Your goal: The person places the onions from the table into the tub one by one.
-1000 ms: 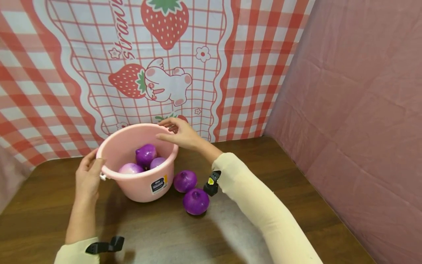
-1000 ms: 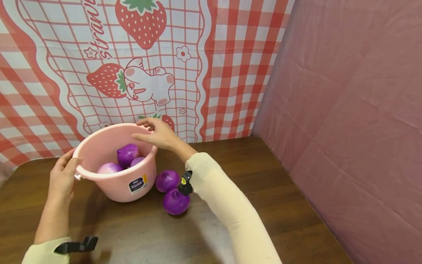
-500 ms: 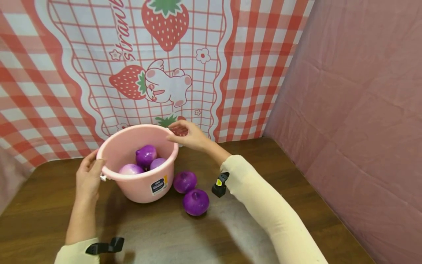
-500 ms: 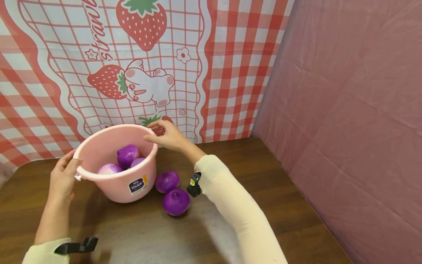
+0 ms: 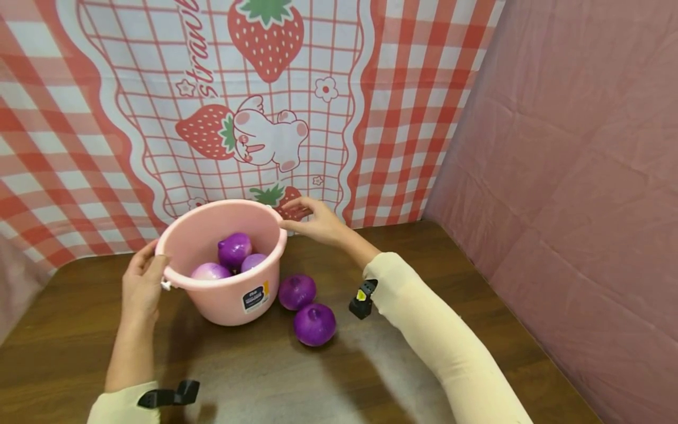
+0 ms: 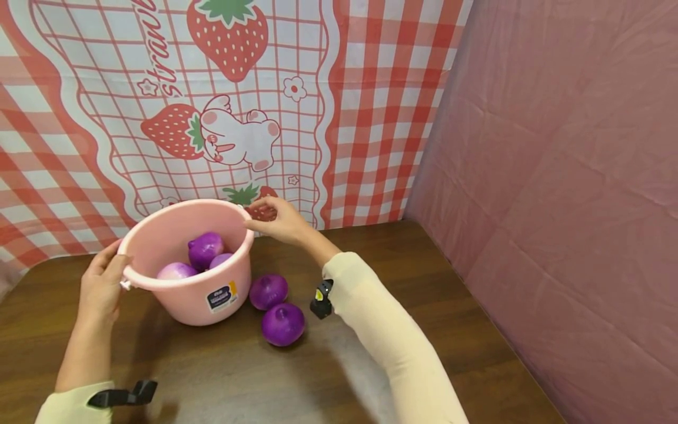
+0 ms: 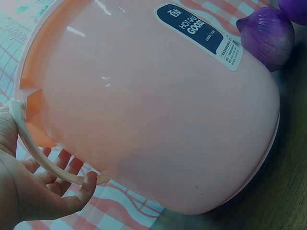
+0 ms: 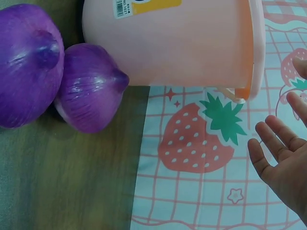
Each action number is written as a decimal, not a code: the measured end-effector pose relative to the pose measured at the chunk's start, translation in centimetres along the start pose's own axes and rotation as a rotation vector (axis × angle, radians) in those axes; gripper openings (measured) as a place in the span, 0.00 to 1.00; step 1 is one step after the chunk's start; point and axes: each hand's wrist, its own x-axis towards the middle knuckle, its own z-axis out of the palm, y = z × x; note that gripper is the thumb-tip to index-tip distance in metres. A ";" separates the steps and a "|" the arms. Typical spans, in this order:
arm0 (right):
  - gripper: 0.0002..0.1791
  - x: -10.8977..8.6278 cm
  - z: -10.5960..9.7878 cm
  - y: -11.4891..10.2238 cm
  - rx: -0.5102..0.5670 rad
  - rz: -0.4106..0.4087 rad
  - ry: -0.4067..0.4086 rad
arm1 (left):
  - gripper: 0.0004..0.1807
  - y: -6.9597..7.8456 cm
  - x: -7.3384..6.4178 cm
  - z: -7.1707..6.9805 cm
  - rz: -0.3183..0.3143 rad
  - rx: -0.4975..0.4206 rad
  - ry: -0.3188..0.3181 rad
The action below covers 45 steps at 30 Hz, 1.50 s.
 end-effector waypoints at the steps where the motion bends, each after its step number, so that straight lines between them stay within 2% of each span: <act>1: 0.26 -0.1 0.0 0.1 -0.001 0.000 0.000 | 0.16 0.0 0.0 0.0 -0.001 -0.001 -0.002; 10: 0.24 -0.7 -0.3 0.9 -0.034 0.016 0.006 | 0.16 0.1 -0.1 0.0 -0.014 -0.007 -0.002; 16: 0.23 -1.2 -0.3 1.7 -0.012 0.020 0.009 | 0.16 0.1 -0.1 0.0 -0.017 -0.010 -0.005; 24: 0.22 -2.2 0.3 3.1 0.011 0.057 -0.034 | 0.14 0.1 -0.1 0.1 -0.008 -0.023 0.004; 38: 0.20 -3.4 1.0 4.9 -0.002 0.059 -0.021 | 0.14 0.1 -0.2 0.1 0.019 -0.024 0.004; 45: 0.22 -4.2 1.6 5.8 0.000 0.094 -0.028 | 0.14 0.1 -0.2 0.2 0.011 -0.016 0.004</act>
